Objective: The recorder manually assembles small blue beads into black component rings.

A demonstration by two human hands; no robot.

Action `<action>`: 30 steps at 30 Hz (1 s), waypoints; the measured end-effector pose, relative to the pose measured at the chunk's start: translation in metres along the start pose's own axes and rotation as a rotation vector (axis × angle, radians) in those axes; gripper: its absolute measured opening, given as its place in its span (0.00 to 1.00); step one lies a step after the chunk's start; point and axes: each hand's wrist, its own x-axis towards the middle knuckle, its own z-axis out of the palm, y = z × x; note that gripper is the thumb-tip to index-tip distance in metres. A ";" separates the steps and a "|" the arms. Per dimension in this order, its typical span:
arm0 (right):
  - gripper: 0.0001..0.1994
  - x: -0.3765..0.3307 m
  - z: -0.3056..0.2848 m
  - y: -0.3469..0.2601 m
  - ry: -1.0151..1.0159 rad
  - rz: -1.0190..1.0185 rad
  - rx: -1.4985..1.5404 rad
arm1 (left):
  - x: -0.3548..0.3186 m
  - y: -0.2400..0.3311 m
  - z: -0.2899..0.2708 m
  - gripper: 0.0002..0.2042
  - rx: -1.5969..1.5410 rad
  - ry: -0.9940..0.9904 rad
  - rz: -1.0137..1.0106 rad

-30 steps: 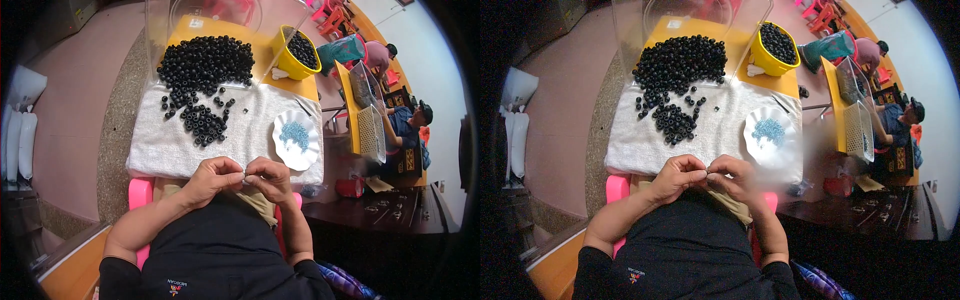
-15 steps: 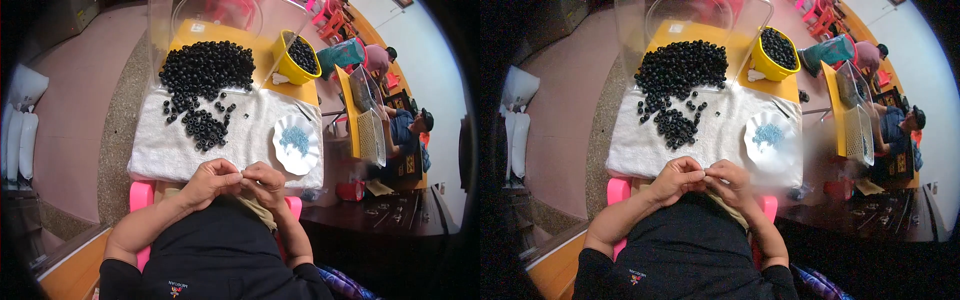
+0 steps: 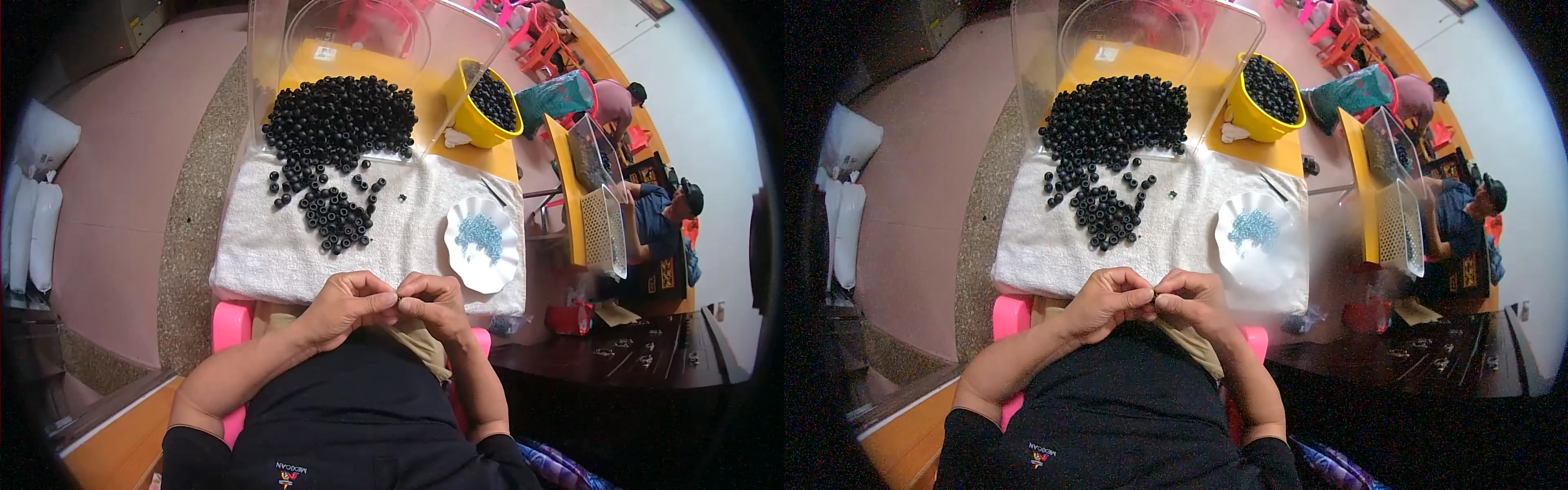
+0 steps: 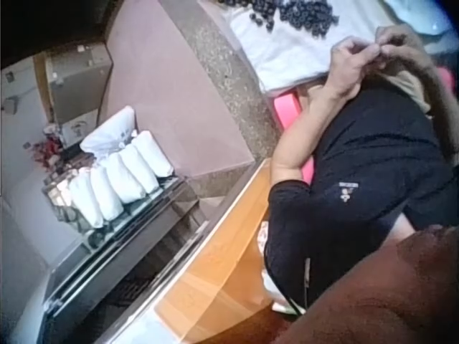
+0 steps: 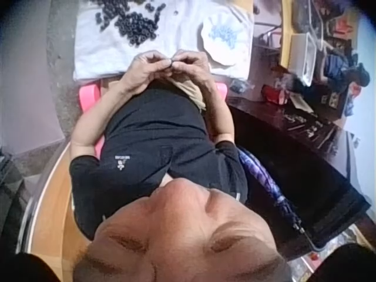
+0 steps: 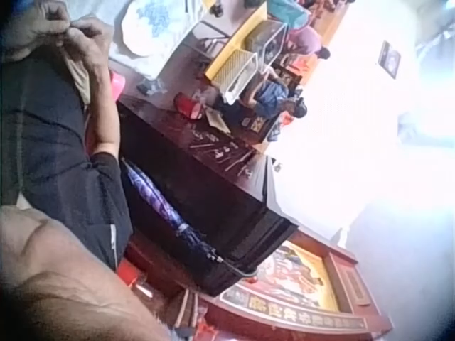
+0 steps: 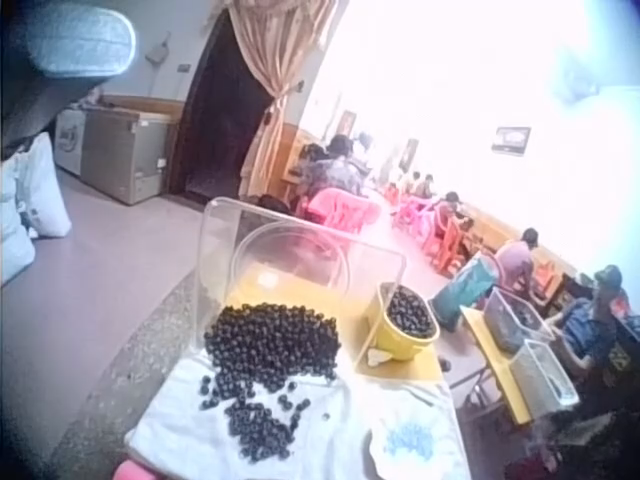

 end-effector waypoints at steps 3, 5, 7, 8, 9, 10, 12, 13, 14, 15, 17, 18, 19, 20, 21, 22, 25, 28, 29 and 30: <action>0.04 0.000 0.004 -0.004 0.011 -0.062 -0.082 | 0.000 0.000 -0.002 0.04 0.008 -0.024 0.013; 0.04 0.000 0.011 -0.009 0.021 -0.118 -0.170 | -0.001 0.001 -0.002 0.05 0.014 -0.008 0.021; 0.08 -0.001 0.020 -0.012 0.060 -0.553 -0.758 | -0.001 0.001 -0.002 0.05 0.003 0.000 0.045; 0.12 -0.002 0.025 -0.010 0.101 -0.650 -0.853 | -0.001 0.000 -0.001 0.05 -0.008 0.003 0.064; 0.12 -0.002 0.028 -0.006 0.101 -0.651 -0.855 | -0.001 0.001 -0.001 0.05 -0.008 0.001 0.065; 0.13 -0.002 0.029 -0.002 0.124 -0.688 -0.870 | -0.001 0.001 -0.001 0.05 -0.015 0.020 0.080; 0.13 -0.002 0.034 -0.001 0.148 -0.683 -0.855 | 0.000 0.003 -0.001 0.05 -0.020 0.038 0.104; 0.13 0.000 0.031 -0.004 0.146 -0.688 -0.857 | 0.001 0.003 -0.001 0.04 -0.043 0.067 0.115; 0.12 0.003 0.026 -0.009 0.068 -0.578 -0.777 | 0.001 0.003 -0.002 0.04 -0.063 0.096 0.125; 0.11 0.005 0.021 -0.014 -0.010 -0.467 -0.695 | 0.001 0.001 -0.003 0.04 -0.061 0.096 0.129; 0.07 0.016 0.008 -0.031 0.000 -0.340 -0.746 | 0.002 -0.003 -0.004 0.04 -0.066 0.108 0.140; 0.07 0.027 0.002 -0.034 0.066 -0.429 -0.854 | 0.002 -0.002 -0.003 0.04 -0.062 0.107 0.144; 0.06 0.039 -0.004 -0.037 0.132 -0.519 -0.960 | 0.002 -0.001 -0.003 0.04 -0.058 0.115 0.143; 0.06 0.053 -0.007 -0.040 0.184 -0.517 -1.038 | 0.002 0.000 -0.003 0.04 -0.057 0.127 0.144; 0.05 0.064 -0.012 -0.045 0.245 -0.514 -1.119 | 0.002 0.001 -0.002 0.04 -0.054 0.123 0.146; 0.05 0.078 -0.022 -0.041 0.263 -0.569 -1.185 | 0.002 0.001 -0.002 0.04 -0.056 0.120 0.133; 0.06 0.108 -0.028 -0.037 0.271 -0.506 -1.415 | 0.003 -0.001 -0.005 0.04 -0.048 0.114 0.124; 0.06 0.128 -0.037 -0.027 0.195 -0.433 -1.587 | 0.004 -0.001 -0.005 0.04 -0.030 0.105 0.126; 0.06 0.132 -0.035 -0.027 0.185 -0.435 -1.586 | 0.003 0.000 -0.006 0.04 -0.021 0.108 0.131; 0.06 0.134 -0.032 -0.029 0.140 -0.403 -1.603 | 0.003 0.000 -0.007 0.04 -0.026 0.114 0.134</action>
